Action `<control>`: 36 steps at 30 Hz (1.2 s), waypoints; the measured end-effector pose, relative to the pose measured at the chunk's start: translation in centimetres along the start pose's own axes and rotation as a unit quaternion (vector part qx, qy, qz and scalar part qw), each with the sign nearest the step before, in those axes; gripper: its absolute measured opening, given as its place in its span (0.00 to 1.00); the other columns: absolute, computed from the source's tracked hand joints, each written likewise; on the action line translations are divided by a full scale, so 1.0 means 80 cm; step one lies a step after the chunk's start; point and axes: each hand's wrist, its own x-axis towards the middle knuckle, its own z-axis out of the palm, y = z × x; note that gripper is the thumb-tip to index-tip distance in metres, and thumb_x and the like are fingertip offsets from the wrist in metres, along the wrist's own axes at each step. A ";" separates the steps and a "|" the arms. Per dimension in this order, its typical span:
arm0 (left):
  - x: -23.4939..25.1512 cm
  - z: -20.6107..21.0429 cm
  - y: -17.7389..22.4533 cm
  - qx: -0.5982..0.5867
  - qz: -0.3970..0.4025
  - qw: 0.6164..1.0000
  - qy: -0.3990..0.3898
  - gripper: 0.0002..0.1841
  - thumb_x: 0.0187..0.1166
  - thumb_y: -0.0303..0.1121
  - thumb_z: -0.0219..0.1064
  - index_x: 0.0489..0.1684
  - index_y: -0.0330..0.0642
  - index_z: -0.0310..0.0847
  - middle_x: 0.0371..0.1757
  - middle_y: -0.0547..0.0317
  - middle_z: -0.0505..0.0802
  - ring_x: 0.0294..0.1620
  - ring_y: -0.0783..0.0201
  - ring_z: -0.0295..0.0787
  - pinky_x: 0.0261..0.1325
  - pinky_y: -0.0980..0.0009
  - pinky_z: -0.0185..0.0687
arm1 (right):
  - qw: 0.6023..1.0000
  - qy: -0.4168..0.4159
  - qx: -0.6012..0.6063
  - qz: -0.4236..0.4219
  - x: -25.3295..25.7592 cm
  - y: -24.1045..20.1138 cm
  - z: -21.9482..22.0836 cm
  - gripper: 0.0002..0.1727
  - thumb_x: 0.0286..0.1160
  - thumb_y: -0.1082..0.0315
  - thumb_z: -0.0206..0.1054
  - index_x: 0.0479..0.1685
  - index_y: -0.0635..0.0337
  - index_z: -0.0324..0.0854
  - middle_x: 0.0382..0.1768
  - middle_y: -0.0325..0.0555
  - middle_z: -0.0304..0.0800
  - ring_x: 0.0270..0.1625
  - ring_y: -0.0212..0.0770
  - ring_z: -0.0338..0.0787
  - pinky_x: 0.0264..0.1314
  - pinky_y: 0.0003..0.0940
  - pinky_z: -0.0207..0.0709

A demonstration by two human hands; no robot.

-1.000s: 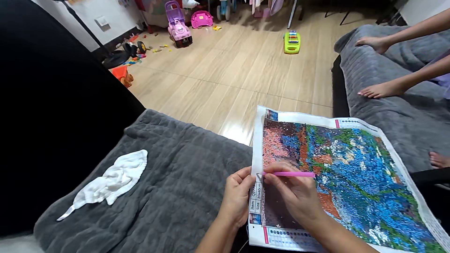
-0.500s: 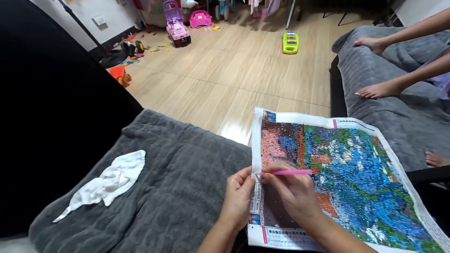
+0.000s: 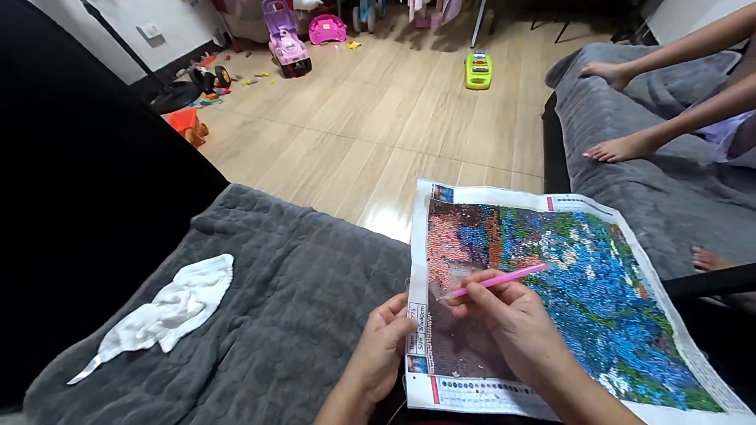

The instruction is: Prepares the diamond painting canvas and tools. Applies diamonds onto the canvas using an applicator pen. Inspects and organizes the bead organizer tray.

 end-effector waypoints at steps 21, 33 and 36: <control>0.003 -0.001 -0.026 -0.239 -0.089 0.962 -0.103 0.22 0.96 0.39 0.31 0.66 0.41 0.72 0.51 0.45 0.95 0.54 0.54 0.95 0.60 0.57 0.91 | 0.948 -0.035 -0.220 -0.229 -0.016 0.040 -0.005 0.09 0.79 0.68 0.66 0.42 0.65 0.88 0.40 0.39 0.94 0.39 0.23 0.92 0.45 0.18 0.89; 0.003 -0.002 -0.027 -0.235 -0.075 0.961 -0.123 0.24 0.95 0.39 0.31 0.60 0.39 0.77 0.51 0.46 0.95 0.54 0.54 0.96 0.61 0.57 0.91 | 0.935 -0.046 -0.236 -0.261 -0.014 0.046 -0.006 0.10 0.82 0.66 0.66 0.43 0.64 0.89 0.42 0.40 0.94 0.41 0.23 0.92 0.46 0.18 0.89; 0.003 -0.002 -0.028 -0.233 -0.074 0.961 -0.125 0.25 0.95 0.39 0.31 0.60 0.39 0.77 0.51 0.46 0.95 0.54 0.54 0.96 0.61 0.57 0.91 | 0.933 -0.048 -0.239 -0.263 -0.014 0.046 -0.006 0.10 0.82 0.65 0.66 0.43 0.63 0.89 0.42 0.40 0.93 0.41 0.23 0.92 0.46 0.18 0.89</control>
